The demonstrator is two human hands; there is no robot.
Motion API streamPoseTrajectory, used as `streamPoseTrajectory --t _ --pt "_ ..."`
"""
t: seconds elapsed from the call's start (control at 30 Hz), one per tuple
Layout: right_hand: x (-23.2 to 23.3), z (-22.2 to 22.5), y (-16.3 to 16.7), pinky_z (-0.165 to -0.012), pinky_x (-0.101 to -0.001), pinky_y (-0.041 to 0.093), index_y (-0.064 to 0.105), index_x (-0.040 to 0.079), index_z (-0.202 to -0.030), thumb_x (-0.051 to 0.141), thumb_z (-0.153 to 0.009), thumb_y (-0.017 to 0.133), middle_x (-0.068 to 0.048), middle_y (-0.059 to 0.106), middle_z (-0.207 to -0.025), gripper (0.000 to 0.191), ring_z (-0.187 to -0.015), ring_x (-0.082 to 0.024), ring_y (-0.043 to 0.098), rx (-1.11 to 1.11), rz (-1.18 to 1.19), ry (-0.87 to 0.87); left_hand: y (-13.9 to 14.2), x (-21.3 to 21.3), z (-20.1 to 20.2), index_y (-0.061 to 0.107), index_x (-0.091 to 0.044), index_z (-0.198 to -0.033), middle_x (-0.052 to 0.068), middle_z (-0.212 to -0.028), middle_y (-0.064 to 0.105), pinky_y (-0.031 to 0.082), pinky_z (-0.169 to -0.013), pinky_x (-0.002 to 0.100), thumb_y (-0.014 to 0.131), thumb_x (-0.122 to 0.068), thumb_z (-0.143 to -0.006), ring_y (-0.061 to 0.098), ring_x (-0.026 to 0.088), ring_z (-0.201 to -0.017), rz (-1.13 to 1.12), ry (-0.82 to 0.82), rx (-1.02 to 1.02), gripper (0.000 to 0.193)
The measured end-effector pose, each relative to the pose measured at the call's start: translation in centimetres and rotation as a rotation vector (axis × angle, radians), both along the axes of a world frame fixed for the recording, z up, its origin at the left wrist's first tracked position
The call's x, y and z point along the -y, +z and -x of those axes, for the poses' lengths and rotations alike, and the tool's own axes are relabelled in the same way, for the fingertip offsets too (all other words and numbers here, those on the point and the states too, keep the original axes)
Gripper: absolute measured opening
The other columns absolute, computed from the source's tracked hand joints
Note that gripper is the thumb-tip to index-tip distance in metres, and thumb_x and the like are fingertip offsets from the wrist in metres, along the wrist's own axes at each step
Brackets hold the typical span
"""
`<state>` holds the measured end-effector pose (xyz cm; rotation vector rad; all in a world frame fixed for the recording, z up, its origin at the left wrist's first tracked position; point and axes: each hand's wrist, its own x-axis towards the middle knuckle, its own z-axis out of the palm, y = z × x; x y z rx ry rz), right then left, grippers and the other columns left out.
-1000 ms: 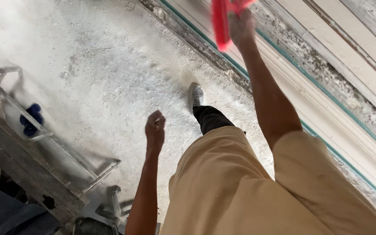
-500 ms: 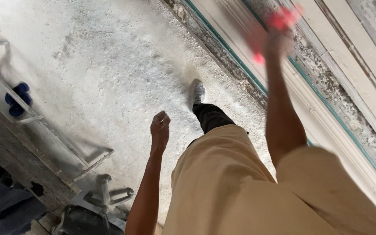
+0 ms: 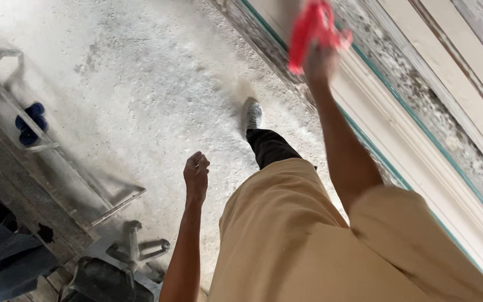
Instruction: The person handles long plaster cornice mold strips on a work table, then mixes plaster slurry in a bowl at a tap and fills a green cloth mold with the plaster mixture by hand. They return to the table and brush the mold strips with a red brush, then wipe along the table surface by hand.
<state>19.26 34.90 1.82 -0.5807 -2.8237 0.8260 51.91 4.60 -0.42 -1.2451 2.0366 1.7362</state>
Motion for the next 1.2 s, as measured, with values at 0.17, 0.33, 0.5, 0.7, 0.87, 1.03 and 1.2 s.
streamPoseTrajectory --t 0.17,0.33,0.5,0.7,0.87,1.03,1.2 --pt "-15.9 -19.2 -3.3 -0.086 -0.0555 0.051 0.057 -0.003 -0.128 0.040 -0.109 0.053 -0.025 0.063 -0.117 0.047 -0.105 -0.038 0.062 -0.396 0.121 -0.136 -1.5 -4.3 -3.5 0.057 0.003 -0.137 0.006 -0.103 0.068 0.052 -0.074 0.029 0.060 -0.023 -0.101 0.063 0.012 -0.090 -0.061 -0.022 -0.030 0.045" --pt "-28.3 -36.1 1.7 -0.080 -0.0500 0.055 0.069 0.000 -0.116 0.059 -0.106 0.050 -0.020 0.071 -0.102 0.063 -0.093 -0.033 0.069 0.318 -0.173 -0.732 -2.1 -10.1 -6.1 0.057 0.002 -0.134 0.002 -0.103 0.068 0.053 -0.072 0.028 0.060 -0.023 -0.101 0.064 0.010 -0.088 -0.090 -0.195 -0.083 0.041" --pt "-23.3 -31.0 3.4 -0.094 -0.0409 0.054 0.046 0.009 -0.157 0.050 -0.118 0.038 -0.015 0.062 -0.142 0.057 -0.119 -0.026 0.063 -0.101 0.259 -0.261 -1.1 -15.8 -7.3 0.060 0.003 -0.133 0.006 -0.096 0.066 0.051 -0.070 0.029 0.060 -0.021 -0.103 0.058 0.013 -0.081 -0.113 -0.370 -0.090 0.038" --pt "-13.0 -21.5 5.4 -0.063 -0.0424 0.058 0.065 0.006 -0.123 0.034 -0.113 0.053 -0.013 0.073 -0.084 0.032 -0.073 -0.025 0.068 -0.021 0.468 0.092 1.5 -17.4 -7.5 0.062 0.001 -0.132 0.007 -0.121 0.068 0.056 -0.084 0.029 0.062 -0.017 -0.100 0.066 0.013 -0.100 -0.065 -0.477 -0.207 0.037" --pt "-22.9 -30.1 3.3 -0.059 -0.0431 0.053 0.061 0.005 -0.131 0.036 -0.117 0.039 -0.013 0.069 -0.084 0.040 -0.067 -0.024 0.066 0.195 0.296 -0.220 1.8 -16.1 -10.2 0.056 -0.002 -0.137 0.006 -0.120 0.068 0.055 -0.083 0.033 0.063 -0.018 -0.098 0.067 0.016 -0.101 -0.099 -0.301 -0.084 0.042" --pt "-42.0 -52.6 1.0 -0.067 -0.0459 0.055 0.060 0.007 -0.135 0.027 -0.109 0.051 -0.013 0.069 -0.106 0.034 -0.087 -0.029 0.068 -0.002 -0.118 -0.544 -0.3 -17.1 -14.9 0.055 -0.003 -0.139 0.007 -0.115 0.067 0.056 -0.083 0.035 0.061 -0.023 -0.101 0.068 0.018 -0.101 -0.116 -0.247 0.009 0.043" --pt "-52.5 -63.8 3.3 -0.074 -0.0478 0.055 0.059 0.008 -0.140 0.021 -0.107 0.050 -0.016 0.068 -0.112 0.036 -0.093 -0.031 0.066 0.119 -0.308 -0.957 -0.4 -23.0 -16.9 0.058 -0.002 -0.134 0.008 -0.112 0.067 0.055 -0.079 0.035 0.060 -0.027 -0.102 0.067 0.019 -0.096 -0.129 -0.429 0.051 0.041"
